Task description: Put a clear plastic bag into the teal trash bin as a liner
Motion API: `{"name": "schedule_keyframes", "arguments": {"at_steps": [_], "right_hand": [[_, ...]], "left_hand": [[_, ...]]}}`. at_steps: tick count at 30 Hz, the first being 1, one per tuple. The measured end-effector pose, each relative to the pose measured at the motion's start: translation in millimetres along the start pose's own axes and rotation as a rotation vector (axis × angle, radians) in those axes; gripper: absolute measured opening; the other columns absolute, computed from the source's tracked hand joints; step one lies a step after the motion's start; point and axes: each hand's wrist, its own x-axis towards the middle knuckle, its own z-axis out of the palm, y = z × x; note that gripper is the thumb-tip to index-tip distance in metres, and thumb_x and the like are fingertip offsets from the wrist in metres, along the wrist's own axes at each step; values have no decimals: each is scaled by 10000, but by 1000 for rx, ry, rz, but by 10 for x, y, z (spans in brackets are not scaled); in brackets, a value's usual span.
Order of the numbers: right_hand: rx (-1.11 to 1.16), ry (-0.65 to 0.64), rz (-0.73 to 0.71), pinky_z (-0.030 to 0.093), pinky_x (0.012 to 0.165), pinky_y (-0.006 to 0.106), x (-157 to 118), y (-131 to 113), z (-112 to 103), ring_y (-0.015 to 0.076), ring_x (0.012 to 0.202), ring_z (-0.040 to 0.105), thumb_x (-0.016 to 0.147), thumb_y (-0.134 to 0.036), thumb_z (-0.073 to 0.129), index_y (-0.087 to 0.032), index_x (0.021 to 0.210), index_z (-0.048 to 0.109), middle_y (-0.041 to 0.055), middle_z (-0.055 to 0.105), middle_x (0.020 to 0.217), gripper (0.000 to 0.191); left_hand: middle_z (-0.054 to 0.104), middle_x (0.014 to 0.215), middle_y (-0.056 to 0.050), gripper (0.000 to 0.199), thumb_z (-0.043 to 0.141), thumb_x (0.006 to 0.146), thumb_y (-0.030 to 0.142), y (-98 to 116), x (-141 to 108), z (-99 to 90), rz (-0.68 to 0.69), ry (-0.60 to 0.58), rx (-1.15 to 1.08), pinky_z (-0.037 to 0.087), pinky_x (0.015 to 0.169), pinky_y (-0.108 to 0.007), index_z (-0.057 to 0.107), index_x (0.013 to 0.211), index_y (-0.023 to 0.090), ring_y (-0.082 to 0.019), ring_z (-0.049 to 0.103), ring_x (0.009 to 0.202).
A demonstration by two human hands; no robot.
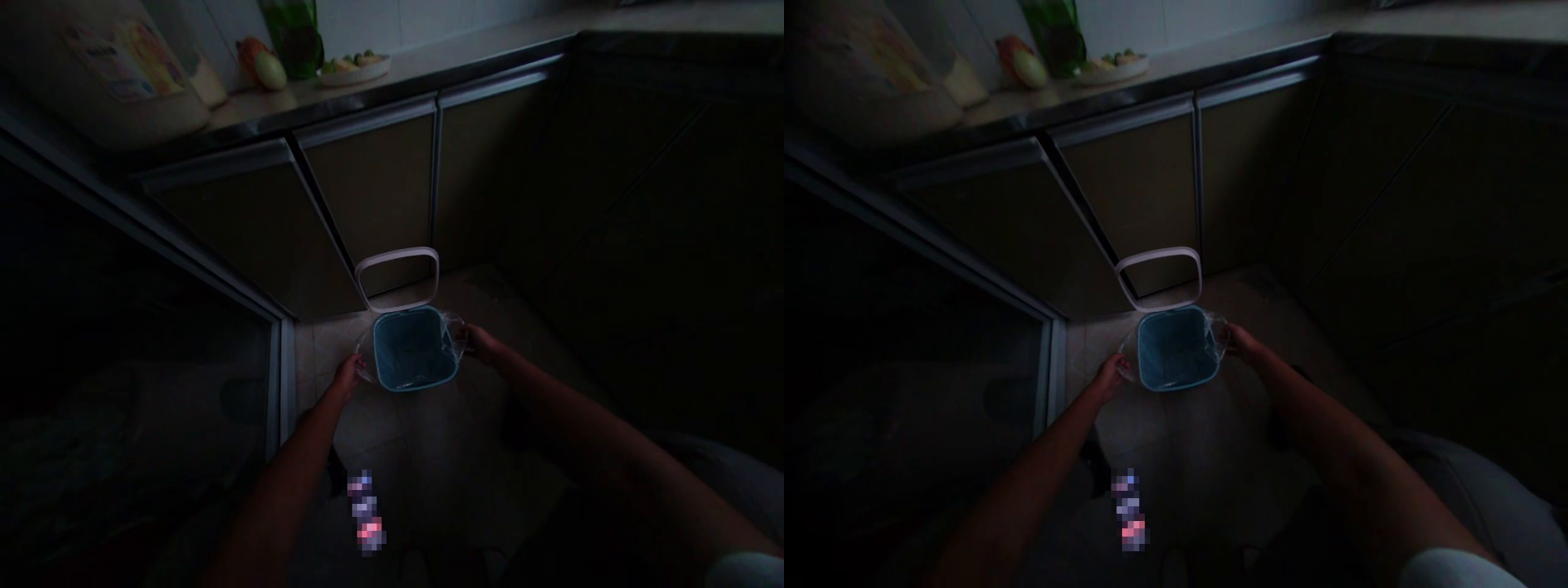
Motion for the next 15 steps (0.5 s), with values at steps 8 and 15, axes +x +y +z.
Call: {"name": "schedule_keyframes", "arguments": {"at_steps": [8, 15], "right_hand": [[-189, 11, -157, 340, 537, 234, -678, -551, 30, 102, 567, 427, 987, -314, 500, -173, 772, 565, -9, 523, 712, 265], [-385, -115, -399, 344, 506, 232, -1330, -1107, 190, 104, 566, 450, 997, -332, 553, -148, 835, 655, 50, 633, 780, 266]], "left_hand": [[440, 518, 60, 283, 590, 778, 430, 555, -579, -45, 180, 8, -126, 452, 625, -245, 429, 650, 235, -138, 594, 574], [478, 541, 57, 180, 594, 778, 352, 1230, -1192, -108, 339, -68, -202, 452, 617, -227, 514, 696, 213, -116, 574, 572]]}}
